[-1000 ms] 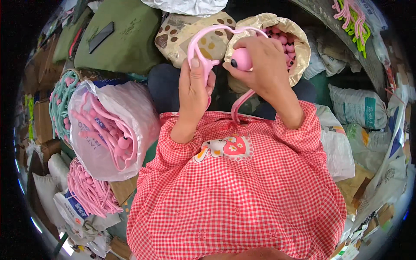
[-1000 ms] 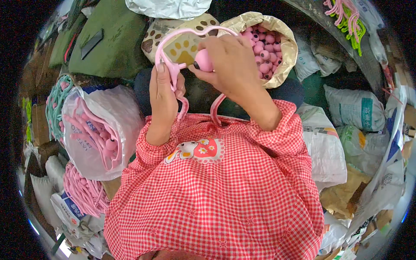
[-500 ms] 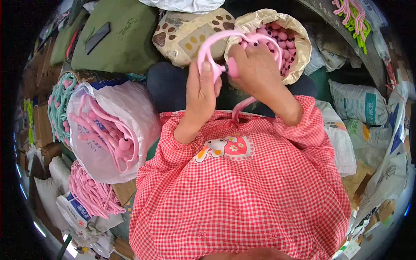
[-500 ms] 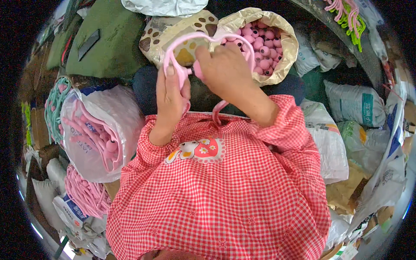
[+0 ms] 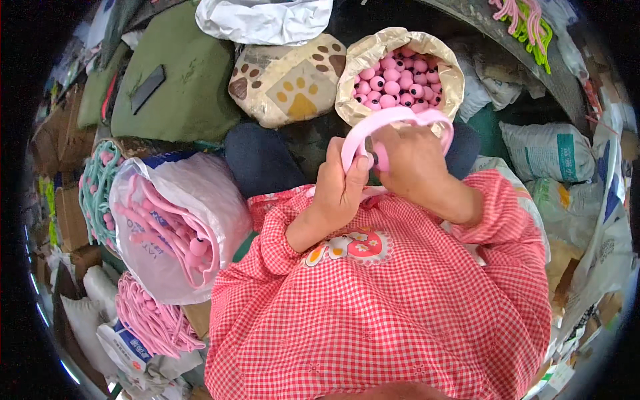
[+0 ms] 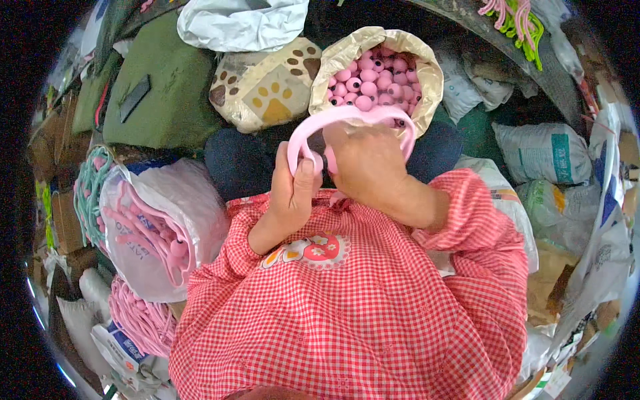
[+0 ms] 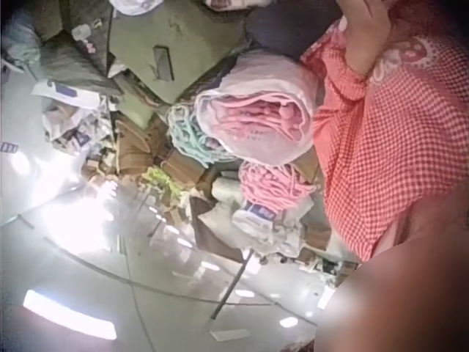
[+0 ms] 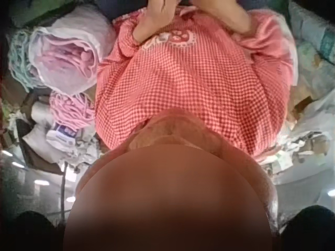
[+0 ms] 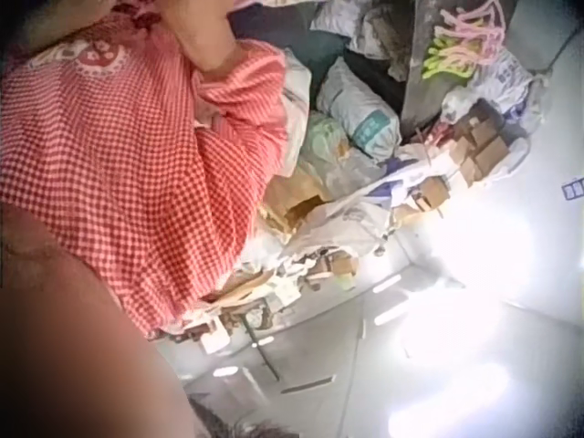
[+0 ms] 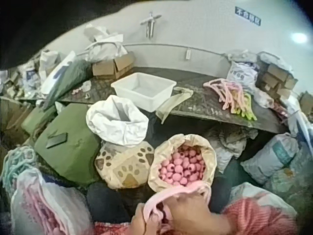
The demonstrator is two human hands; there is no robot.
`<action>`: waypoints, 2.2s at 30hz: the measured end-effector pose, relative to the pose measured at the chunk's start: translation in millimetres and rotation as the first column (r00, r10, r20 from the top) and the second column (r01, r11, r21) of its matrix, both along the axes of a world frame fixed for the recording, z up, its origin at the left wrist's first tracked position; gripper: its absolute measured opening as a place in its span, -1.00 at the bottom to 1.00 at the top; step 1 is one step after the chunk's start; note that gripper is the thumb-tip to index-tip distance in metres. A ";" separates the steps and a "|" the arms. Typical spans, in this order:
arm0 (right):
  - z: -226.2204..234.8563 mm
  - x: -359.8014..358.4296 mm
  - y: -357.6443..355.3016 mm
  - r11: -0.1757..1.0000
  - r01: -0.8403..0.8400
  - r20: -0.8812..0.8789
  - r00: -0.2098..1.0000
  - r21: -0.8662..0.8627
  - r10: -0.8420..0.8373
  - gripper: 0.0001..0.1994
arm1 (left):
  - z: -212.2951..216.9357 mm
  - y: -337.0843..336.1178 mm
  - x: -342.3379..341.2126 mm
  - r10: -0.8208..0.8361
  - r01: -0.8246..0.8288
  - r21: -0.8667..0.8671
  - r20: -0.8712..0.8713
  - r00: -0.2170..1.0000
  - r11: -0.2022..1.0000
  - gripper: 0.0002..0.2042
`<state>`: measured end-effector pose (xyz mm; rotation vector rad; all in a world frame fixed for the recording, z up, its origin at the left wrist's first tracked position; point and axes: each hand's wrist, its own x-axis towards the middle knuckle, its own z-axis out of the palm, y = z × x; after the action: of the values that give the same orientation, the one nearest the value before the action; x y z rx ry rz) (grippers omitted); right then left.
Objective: Assembling pink plastic tools by attaching foam balls to frames and placing the finished items into a large white bag.
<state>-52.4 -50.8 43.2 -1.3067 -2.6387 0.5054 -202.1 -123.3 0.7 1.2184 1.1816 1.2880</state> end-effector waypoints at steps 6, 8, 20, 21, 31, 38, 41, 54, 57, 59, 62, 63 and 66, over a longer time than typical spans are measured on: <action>-23.6 -17.7 -9.1 0.958 0.153 -0.208 0.973 0.243 -0.103 -0.47 | -8.0 6.1 13.9 0.232 -0.236 0.003 0.176 0.957 0.972 -0.85; -23.7 -21.1 -14.7 0.761 0.298 -0.364 0.927 0.576 -0.087 -0.36 | -5.5 14.3 5.6 0.222 -0.228 -0.006 0.267 0.938 0.974 -0.80; -80.3 23.7 7.4 0.549 -0.547 -0.750 0.254 -0.632 -0.610 -0.25 | 5.5 57.3 -10.8 0.218 -0.141 -0.173 0.599 0.771 0.975 -0.73; -75.4 32.4 23.9 0.548 -0.422 -0.675 0.257 -0.722 -0.691 -0.17 | 6.3 67.0 -17.9 0.278 -0.206 -0.188 0.590 0.758 0.960 -0.73; -181.5 74.9 152.4 0.926 0.288 0.105 0.941 0.246 -0.320 -0.74 | -11.5 70.2 -70.9 0.415 -0.362 -0.206 0.519 0.747 0.909 -0.72; -151.8 58.5 152.1 0.910 0.361 0.010 0.929 0.204 -0.370 -0.72 | -20.2 58.4 -76.8 0.487 -0.368 -0.322 0.511 0.708 0.872 -0.80; -98.1 37.8 124.1 0.687 0.044 -0.588 0.480 -0.725 -0.651 -0.64 | -11.7 59.5 -60.8 0.421 -0.374 -0.194 0.479 0.770 0.907 -0.80; -56.2 -4.0 57.0 0.364 -0.701 -0.659 0.201 -0.614 -0.725 -0.50 | 0.6 61.5 -11.3 0.257 -0.270 -0.035 0.438 0.862 0.962 -0.44; -54.6 -6.2 49.4 0.397 -0.670 -0.673 0.210 -0.628 -0.709 -0.53 | 3.0 59.8 -13.0 0.275 -0.271 -0.068 0.412 0.869 0.960 -0.46; -53.6 -8.2 44.5 0.445 -0.604 -0.679 0.231 -0.662 -0.697 -0.55 | 0.8 60.1 -13.7 0.285 -0.285 -0.058 0.375 0.882 0.957 -0.48; -53.3 -14.3 34.1 0.648 -0.399 -0.758 0.268 -0.649 -0.594 -0.58 | -3.8 58.2 -17.4 0.268 -0.252 -0.093 0.322 0.908 0.963 -0.54; -53.3 -15.4 32.1 0.782 -0.257 -0.816 0.302 -0.568 -0.494 -0.60 | -4.2 57.7 -18.1 0.241 -0.207 -0.140 0.308 0.921 0.968 -0.57; -53.2 -9.4 59.6 0.899 0.192 -0.890 0.165 -0.393 -0.424 -0.59 | 0.6 55.2 -11.6 0.265 -0.242 -0.109 0.313 0.912 0.964 -0.60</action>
<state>-61.8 8.8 -10.0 -0.9616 -1.1984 1.0763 -213.7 -68.0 1.3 0.7793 1.1533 1.5607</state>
